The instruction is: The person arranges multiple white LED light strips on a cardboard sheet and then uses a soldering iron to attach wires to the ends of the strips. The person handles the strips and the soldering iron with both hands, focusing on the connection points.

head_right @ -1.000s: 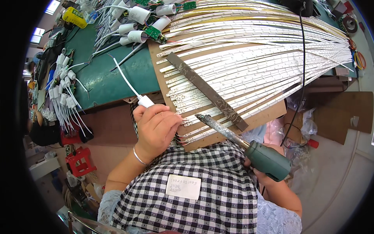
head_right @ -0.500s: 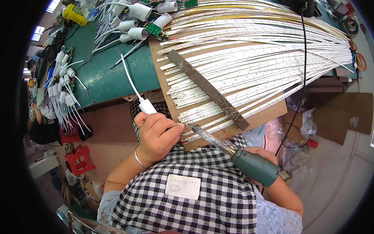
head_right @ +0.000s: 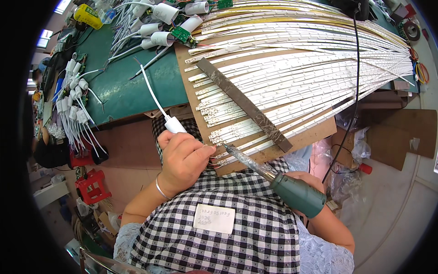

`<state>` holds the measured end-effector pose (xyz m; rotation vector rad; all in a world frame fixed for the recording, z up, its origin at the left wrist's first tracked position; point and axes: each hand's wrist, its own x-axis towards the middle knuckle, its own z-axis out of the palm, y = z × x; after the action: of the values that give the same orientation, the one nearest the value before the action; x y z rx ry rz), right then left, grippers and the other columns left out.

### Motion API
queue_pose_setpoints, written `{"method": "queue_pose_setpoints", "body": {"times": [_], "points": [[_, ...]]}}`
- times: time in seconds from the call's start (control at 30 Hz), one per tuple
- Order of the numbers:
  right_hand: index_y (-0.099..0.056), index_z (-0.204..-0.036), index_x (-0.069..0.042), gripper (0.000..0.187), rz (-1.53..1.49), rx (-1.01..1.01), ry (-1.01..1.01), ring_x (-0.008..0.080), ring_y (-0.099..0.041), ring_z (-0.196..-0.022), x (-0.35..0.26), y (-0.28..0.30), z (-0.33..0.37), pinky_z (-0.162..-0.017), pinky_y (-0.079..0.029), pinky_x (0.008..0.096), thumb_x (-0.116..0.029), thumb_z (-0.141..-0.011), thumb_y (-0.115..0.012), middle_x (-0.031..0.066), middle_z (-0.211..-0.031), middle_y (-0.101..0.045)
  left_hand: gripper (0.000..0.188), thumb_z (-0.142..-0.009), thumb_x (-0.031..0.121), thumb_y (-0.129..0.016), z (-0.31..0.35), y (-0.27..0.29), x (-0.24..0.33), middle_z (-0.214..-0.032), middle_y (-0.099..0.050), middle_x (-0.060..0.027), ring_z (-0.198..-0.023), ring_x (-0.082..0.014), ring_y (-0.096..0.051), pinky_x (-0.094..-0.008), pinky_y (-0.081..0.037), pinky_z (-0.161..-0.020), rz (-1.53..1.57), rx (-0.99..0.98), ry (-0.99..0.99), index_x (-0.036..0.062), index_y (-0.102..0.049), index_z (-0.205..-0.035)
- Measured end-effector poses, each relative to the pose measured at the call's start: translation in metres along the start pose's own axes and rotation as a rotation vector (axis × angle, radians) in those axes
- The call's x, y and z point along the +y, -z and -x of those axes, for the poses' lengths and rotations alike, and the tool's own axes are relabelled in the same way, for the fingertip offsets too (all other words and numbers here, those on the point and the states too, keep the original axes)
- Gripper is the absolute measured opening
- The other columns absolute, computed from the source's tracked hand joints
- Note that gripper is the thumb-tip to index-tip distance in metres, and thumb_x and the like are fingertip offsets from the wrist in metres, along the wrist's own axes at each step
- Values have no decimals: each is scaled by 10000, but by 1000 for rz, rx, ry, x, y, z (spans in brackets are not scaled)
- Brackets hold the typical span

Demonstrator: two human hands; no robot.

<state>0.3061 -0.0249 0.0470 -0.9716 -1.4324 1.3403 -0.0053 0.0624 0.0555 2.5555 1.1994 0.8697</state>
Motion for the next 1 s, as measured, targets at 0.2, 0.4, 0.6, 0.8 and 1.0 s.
{"method": "queue_pose_setpoints", "body": {"times": [0.2, 0.4, 0.6, 0.8, 1.0], "points": [[-633, -1011, 69, 380, -69, 32, -78, 250, -666, -776, 8, 1, 11, -663, -551, 331, -189, -788, -802, 184, -912, -677, 164, -749, 81, -679, -4, 1, 1, -807, -596, 39, -795, -155, -579, -366, -307, -796, 35, -18, 26, 100, -694, -911], [-596, -1093, 100, 497, 98, -53, -59, 240, -675, -793, 17, 10, 18, -677, -551, 320, -225, -788, -817, 182, -942, -683, 147, -757, 87, -682, -4, 1, -1, -821, -599, 36, -826, -157, -587, -371, -307, -808, 42, -44, 35, 110, -690, -902], [-542, -1163, 124, 609, 59, -56, -6, 249, -685, -809, 20, 7, 18, -689, -559, 327, -279, -800, -820, 196, -945, -677, 150, -764, 89, -665, -5, 2, -1, -834, -596, 34, -841, -163, -585, -380, -309, -818, 52, -59, 38, 115, -683, -911], [-580, -1111, 109, 534, 16, 21, -259, 238, -682, -778, 6, 11, 24, -667, -558, 330, -266, -804, -805, 190, -900, -679, 148, -764, 93, -662, -5, 3, -2, -845, -597, 29, -854, -168, -585, -384, -309, -823, 54, -79, 45, 114, -683, -910], [-647, -968, 45, 340, 68, 97, -99, 226, -670, -740, -10, 2, -1, -665, -546, 313, -233, -804, -752, 144, -876, -684, 146, -764, 97, -665, -6, 3, 0, -845, -600, 31, -854, -167, -585, -385, -309, -825, 42, -95, 38, 115, -686, -908]]}}
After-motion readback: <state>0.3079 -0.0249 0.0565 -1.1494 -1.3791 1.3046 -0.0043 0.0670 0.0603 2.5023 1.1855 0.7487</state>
